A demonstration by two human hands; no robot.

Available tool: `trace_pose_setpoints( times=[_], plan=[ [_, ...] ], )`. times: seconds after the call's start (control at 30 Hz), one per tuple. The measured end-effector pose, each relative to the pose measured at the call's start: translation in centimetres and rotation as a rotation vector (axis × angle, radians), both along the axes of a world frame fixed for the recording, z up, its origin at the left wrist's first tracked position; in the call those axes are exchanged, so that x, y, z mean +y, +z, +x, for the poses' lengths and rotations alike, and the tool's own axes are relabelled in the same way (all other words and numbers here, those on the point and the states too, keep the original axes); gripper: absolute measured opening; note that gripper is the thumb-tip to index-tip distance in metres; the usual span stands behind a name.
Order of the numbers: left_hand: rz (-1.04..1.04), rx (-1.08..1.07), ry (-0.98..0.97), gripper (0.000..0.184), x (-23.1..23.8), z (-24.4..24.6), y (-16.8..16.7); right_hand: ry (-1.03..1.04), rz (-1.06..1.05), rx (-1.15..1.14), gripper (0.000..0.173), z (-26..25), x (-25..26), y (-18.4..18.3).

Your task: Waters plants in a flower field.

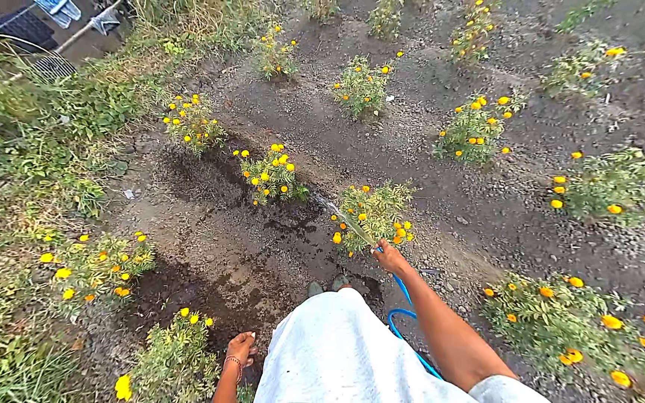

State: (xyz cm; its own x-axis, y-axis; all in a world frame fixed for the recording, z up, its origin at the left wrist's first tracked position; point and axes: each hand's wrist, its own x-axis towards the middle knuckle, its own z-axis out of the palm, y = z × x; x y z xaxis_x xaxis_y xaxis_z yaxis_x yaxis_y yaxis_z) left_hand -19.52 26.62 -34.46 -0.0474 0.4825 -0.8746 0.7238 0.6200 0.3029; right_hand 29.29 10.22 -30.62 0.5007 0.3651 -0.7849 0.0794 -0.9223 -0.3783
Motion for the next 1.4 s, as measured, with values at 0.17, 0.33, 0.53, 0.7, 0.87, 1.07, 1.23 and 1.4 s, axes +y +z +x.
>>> trace_pose_setpoints(
  times=[0.17,0.33,0.53,0.7,0.87,1.07,1.23,1.4],
  plan=[
    [0.007,0.006,0.014,0.033,0.3,0.1,0.2,0.006,0.002,0.002,0.034,0.0,-0.1,-0.2],
    [-0.008,0.003,0.01,0.033,0.2,0.5,0.1,0.006,0.157,-0.131,0.034,0.3,-0.2,0.4],
    [-0.001,-0.01,0.015,0.032,0.0,1.1,-0.9,-0.021,0.445,-0.461,0.034,0.7,-1.6,0.3],
    [0.025,-0.034,0.024,0.032,-0.2,2.2,-0.9,-0.138,0.336,-0.447,0.034,1.4,-2.9,-0.5],
    [0.026,-0.024,-0.019,0.031,-0.9,3.5,-0.6,-0.179,0.286,-0.407,0.034,3.3,-2.4,1.6],
    [0.025,-0.027,-0.031,0.032,-1.1,6.0,0.6,-0.066,0.336,-0.386,0.032,5.2,0.1,4.0],
    [0.047,-0.049,0.011,0.032,-1.2,7.0,0.5,-0.006,0.448,-0.404,0.03,5.2,0.7,3.3],
    [0.037,-0.035,0.008,0.033,-3.0,6.8,1.2,-0.01,0.504,-0.439,0.029,4.9,0.5,3.7]
  ],
)
